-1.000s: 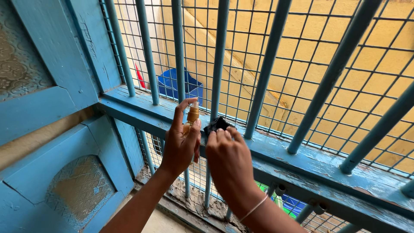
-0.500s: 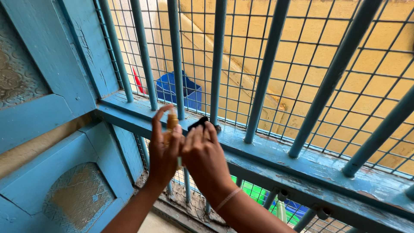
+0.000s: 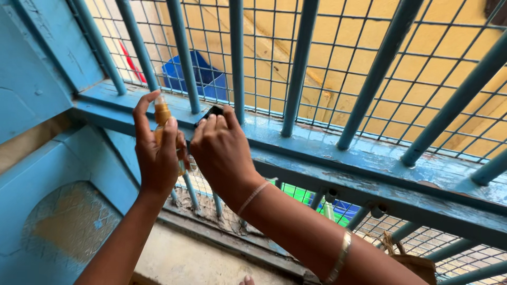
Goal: The person applies a liquid from a small spray bottle to a cloth and uses it to wipe a blue metal grate before moving to a lower area to work on a water pump and motor by hand.
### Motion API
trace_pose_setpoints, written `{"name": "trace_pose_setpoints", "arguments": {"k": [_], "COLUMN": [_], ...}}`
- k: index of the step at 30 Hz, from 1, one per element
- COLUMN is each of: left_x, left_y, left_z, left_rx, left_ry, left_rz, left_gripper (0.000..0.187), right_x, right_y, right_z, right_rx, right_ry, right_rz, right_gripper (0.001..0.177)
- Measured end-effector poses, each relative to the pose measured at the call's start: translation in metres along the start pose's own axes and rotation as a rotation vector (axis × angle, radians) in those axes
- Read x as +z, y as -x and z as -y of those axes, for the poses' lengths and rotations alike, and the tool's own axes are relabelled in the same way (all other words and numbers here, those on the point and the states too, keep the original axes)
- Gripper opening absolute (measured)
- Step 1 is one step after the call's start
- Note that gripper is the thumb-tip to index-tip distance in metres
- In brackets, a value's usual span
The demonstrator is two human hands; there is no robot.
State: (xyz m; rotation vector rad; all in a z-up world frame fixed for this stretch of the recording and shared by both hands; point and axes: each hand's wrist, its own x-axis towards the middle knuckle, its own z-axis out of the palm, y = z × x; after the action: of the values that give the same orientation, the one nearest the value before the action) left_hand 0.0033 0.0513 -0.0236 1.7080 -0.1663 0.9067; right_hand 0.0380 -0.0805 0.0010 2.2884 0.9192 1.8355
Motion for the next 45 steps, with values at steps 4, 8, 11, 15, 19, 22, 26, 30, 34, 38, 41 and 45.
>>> {"name": "trace_pose_setpoints", "arguments": {"k": [4, 8, 11, 15, 19, 22, 26, 30, 34, 38, 41, 45], "left_x": [0.004, 0.006, 0.006, 0.005, 0.005, 0.001, 0.001, -0.002, -0.003, 0.001, 0.0, -0.002], "left_y": [0.002, -0.002, -0.002, -0.005, -0.006, -0.01, -0.014, -0.012, -0.015, -0.015, -0.017, -0.017], "left_z": [-0.001, -0.001, 0.002, 0.007, 0.004, 0.001, 0.002, 0.004, 0.003, 0.0, -0.001, 0.004], "left_rx": [-0.014, -0.039, -0.029, 0.0, -0.02, -0.087, -0.085, -0.078, -0.046, -0.078, -0.115, -0.029], "left_ry": [0.093, 0.013, -0.02, -0.01, -0.026, 0.033, 0.019, 0.068, 0.005, 0.06, 0.088, -0.051], "left_rz": [0.01, -0.018, -0.028, -0.033, -0.061, -0.08, -0.077, -0.058, -0.065, -0.072, -0.078, -0.064], "left_gripper": [0.045, 0.045, 0.045, 0.045, 0.046, 0.047, 0.046, 0.048, 0.046, 0.049, 0.049, 0.049], "right_x": [-0.002, 0.01, 0.012, 0.025, 0.049, 0.054, 0.03, 0.033, 0.053, 0.047, 0.036, 0.043], "right_y": [-0.019, -0.038, -0.019, -0.024, -0.039, -0.036, -0.014, -0.025, -0.051, -0.026, -0.015, -0.041], "right_z": [-0.016, -0.007, -0.003, 0.006, 0.009, 0.011, -0.003, -0.014, 0.011, -0.003, -0.02, -0.006], "right_rx": [-0.023, -0.076, -0.078, -0.082, 0.066, 0.11, -0.034, -0.165, -0.013, 0.011, -0.145, -0.028], "right_ry": [-0.361, -0.308, 0.066, -0.052, -0.184, -0.241, -0.19, -0.139, -0.192, -0.26, -0.222, -0.241], "right_rz": [0.547, 0.359, 0.285, 0.646, 0.479, 0.305, 0.25, 0.458, 0.54, 0.225, 0.37, 0.469], "right_gripper": [0.015, 0.029, 0.017, 0.026, 0.029, 0.03, 0.024, 0.032, 0.04, 0.026, 0.034, 0.037]}}
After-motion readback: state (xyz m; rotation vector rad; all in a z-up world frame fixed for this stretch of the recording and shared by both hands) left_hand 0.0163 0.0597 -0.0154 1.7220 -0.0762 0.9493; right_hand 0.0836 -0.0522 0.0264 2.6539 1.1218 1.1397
